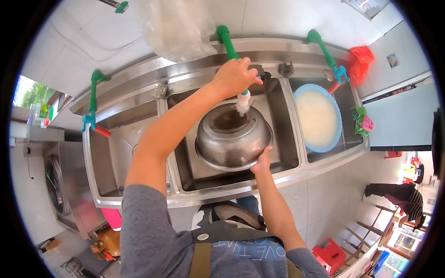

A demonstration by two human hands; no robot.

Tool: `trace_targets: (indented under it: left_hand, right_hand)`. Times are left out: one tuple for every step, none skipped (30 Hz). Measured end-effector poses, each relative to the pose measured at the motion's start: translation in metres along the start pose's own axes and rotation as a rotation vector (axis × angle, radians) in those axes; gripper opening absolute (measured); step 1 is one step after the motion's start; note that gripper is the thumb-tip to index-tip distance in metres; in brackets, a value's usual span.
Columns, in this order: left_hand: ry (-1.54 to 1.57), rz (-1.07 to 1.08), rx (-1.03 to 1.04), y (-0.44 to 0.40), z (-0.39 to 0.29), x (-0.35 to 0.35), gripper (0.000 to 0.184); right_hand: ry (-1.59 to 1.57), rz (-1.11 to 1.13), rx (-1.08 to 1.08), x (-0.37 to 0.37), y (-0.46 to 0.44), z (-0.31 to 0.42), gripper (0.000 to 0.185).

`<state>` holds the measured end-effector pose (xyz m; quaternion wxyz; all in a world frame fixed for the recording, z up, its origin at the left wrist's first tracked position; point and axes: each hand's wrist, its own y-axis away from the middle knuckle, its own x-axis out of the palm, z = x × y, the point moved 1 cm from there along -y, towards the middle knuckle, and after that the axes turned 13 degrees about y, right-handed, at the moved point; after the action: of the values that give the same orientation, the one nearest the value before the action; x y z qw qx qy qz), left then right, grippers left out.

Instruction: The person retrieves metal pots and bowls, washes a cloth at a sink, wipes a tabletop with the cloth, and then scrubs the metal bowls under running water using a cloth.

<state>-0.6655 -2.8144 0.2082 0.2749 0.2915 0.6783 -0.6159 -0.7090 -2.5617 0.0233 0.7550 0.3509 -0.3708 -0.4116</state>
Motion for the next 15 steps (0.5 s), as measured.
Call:
trace_targets:
  left_hand:
    - [-0.009,0.012,-0.007,0.001,0.0,0.0,0.037]
    - [-0.019,0.024,-0.012,0.002,0.001,0.0,0.037]
    - [-0.018,0.024,-0.009,0.002,0.001,0.001,0.037]
    - [-0.015,0.023,-0.006,0.003,0.002,0.0,0.037]
    - [-0.013,0.022,-0.002,0.004,0.002,0.001,0.038]
    - [-0.008,0.025,-0.009,0.003,0.002,0.001,0.038]
    - [-0.004,0.028,-0.018,0.004,0.001,0.0,0.038]
    - [0.0,0.031,-0.028,0.004,-0.001,-0.002,0.038]
    - [-0.007,0.056,-0.048,0.004,-0.002,-0.004,0.036]
    - [-0.017,0.08,-0.069,0.003,-0.003,-0.007,0.034]
    - [-0.028,0.103,-0.092,0.002,-0.004,-0.009,0.033]
    - [-0.018,0.113,-0.123,0.001,-0.007,-0.013,0.032]
    - [-0.01,0.124,-0.152,0.001,-0.009,-0.013,0.03]
    - [0.0,0.142,-0.18,0.001,-0.01,-0.015,0.029]
    - [0.024,0.126,-0.191,0.002,-0.009,-0.017,0.028]
  right_hand:
    - [0.016,-0.008,0.012,0.005,-0.001,-0.003,0.068]
    - [0.031,-0.015,0.022,0.01,-0.003,-0.005,0.069]
    - [0.043,-0.009,0.015,0.013,-0.007,-0.008,0.07]
    - [0.043,-0.003,0.006,0.017,-0.011,-0.012,0.071]
    - [0.042,0.002,-0.004,0.021,-0.016,-0.015,0.071]
    - [0.043,0.009,-0.013,0.024,-0.019,-0.018,0.072]
    - [0.023,0.049,-0.007,0.025,-0.022,-0.022,0.073]
    - [0.021,0.023,-0.026,0.025,-0.029,-0.029,0.074]
    - [0.02,-0.002,-0.046,0.024,-0.038,-0.039,0.076]
    - [0.02,-0.025,-0.068,0.024,-0.045,-0.044,0.078]
    - [0.057,-0.106,-0.027,0.022,-0.05,-0.048,0.077]
    - [0.046,-0.109,-0.047,0.02,-0.053,-0.05,0.076]
    - [0.033,-0.109,-0.069,0.017,-0.062,-0.052,0.075]
    - [0.015,-0.111,-0.083,0.016,-0.066,-0.056,0.073]
    - [0.01,-0.127,-0.066,0.018,-0.065,-0.056,0.072]
